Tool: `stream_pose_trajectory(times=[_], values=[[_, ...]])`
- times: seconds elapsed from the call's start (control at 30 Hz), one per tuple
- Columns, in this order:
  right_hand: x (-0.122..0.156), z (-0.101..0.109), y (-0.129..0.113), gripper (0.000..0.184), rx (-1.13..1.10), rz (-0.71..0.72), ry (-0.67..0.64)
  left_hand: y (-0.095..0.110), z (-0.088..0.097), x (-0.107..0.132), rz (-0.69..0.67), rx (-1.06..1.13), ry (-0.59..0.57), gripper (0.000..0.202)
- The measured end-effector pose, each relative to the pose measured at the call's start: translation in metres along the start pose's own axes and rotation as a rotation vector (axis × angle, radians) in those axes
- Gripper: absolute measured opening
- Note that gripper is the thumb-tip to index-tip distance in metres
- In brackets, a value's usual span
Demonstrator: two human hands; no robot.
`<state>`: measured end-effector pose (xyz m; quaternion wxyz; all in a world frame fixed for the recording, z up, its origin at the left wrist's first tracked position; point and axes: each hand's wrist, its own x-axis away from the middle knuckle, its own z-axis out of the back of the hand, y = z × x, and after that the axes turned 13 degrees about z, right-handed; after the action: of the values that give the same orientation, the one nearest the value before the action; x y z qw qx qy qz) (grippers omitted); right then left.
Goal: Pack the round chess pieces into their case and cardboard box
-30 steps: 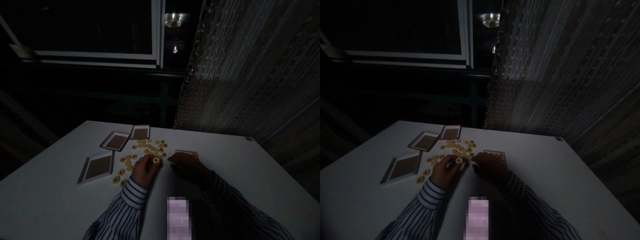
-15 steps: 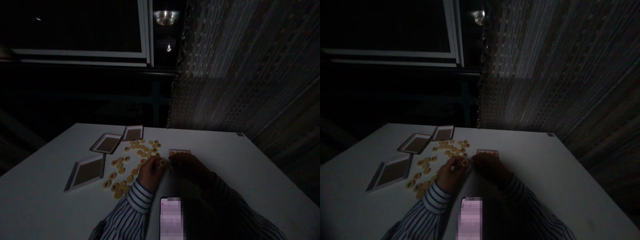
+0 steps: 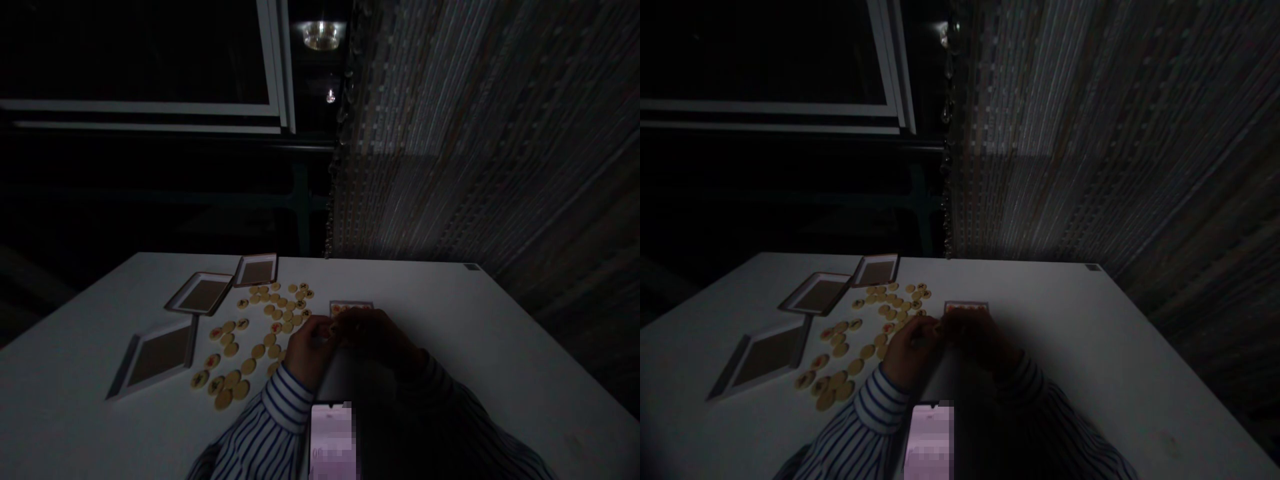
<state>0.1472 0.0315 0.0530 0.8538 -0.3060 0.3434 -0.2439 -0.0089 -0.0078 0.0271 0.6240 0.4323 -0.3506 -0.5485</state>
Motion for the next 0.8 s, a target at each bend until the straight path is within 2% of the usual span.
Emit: stream_pose_trajectory(times=[0.2, 0.47, 0.67, 0.8], values=[[0.002, 0.003, 0.001, 0.018, -0.040, -0.063, 0.043, 0.007, -0.008, 0.000, 0.013, -0.002, 0.016, 0.017], [0.005, 0.004, 0.010, 0.016, -0.032, -0.079, 0.088, 0.004, -0.015, -0.001, 0.113, 0.214, -0.011, 0.021], [0.001, 0.008, 0.002, 0.021, 0.066, -0.075, 0.031, 0.003, -0.015, 0.001, 0.214, 0.301, -0.035, 0.026], [0.002, 0.007, 0.001, 0.023, 0.072, -0.077, 0.024, 0.001, -0.015, 0.001, 0.204, 0.291, -0.048, 0.029]])
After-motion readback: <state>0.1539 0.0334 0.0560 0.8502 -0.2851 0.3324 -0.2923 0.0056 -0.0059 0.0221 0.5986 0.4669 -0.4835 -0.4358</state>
